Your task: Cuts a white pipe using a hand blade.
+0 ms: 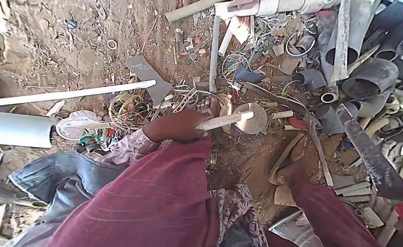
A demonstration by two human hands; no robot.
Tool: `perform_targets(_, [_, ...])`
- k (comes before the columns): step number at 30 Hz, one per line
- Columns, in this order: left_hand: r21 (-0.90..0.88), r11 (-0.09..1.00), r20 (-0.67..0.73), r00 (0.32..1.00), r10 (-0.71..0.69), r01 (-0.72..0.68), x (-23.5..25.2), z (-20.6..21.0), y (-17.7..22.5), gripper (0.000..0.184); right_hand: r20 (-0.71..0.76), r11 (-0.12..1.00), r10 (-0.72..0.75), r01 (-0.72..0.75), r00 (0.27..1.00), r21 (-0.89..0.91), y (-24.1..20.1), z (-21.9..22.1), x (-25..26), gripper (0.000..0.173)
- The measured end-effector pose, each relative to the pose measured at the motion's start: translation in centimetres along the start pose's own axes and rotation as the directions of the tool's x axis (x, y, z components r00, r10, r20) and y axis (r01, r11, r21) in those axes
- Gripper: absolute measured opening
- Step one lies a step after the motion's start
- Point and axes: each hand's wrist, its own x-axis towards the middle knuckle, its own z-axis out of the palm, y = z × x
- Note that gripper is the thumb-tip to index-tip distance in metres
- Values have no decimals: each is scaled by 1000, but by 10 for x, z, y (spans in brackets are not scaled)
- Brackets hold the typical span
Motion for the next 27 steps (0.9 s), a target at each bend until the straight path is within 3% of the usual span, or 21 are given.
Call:
perform_targets(1, [-26,999,-37,999,38,-39,-4,1,-3,48,-36,997,-66,67,997,25,0,7,-4,35])
perform_targets(3, [-62,993,-119,989,93,-101,-9,4,-11,49,-32,890,-436,437,899,130,76,7,-13,40])
perform_targets(4, [-74,988,-176,977,121,-136,-10,7,-15,48,-85,845,-477,483,875,231,101,17,-17,46])
perform_targets(6, [-88,975,-299,939,171,-206,-12,15,-21,43,-164,802,-374,407,913,437,98,50,-23,50])
perform_targets(9, [-83,957,-453,866,210,-276,-7,32,-25,35,-207,758,-179,269,962,594,66,116,-22,48])
perform_targets(11, [-53,953,-510,829,230,-298,-4,40,-28,30,-212,747,-84,202,974,634,55,158,-13,48])
perform_targets(15, [5,952,-561,787,256,-307,1,44,-34,29,-186,784,-71,170,980,597,49,208,27,57])
perform_targets(19, [-23,967,-531,822,204,-255,-3,43,-33,30,-97,806,-27,79,995,586,49,229,49,68])
perform_targets(27, [62,969,-512,826,237,-239,-3,41,-33,33,-147,814,-105,170,984,556,45,227,53,62])
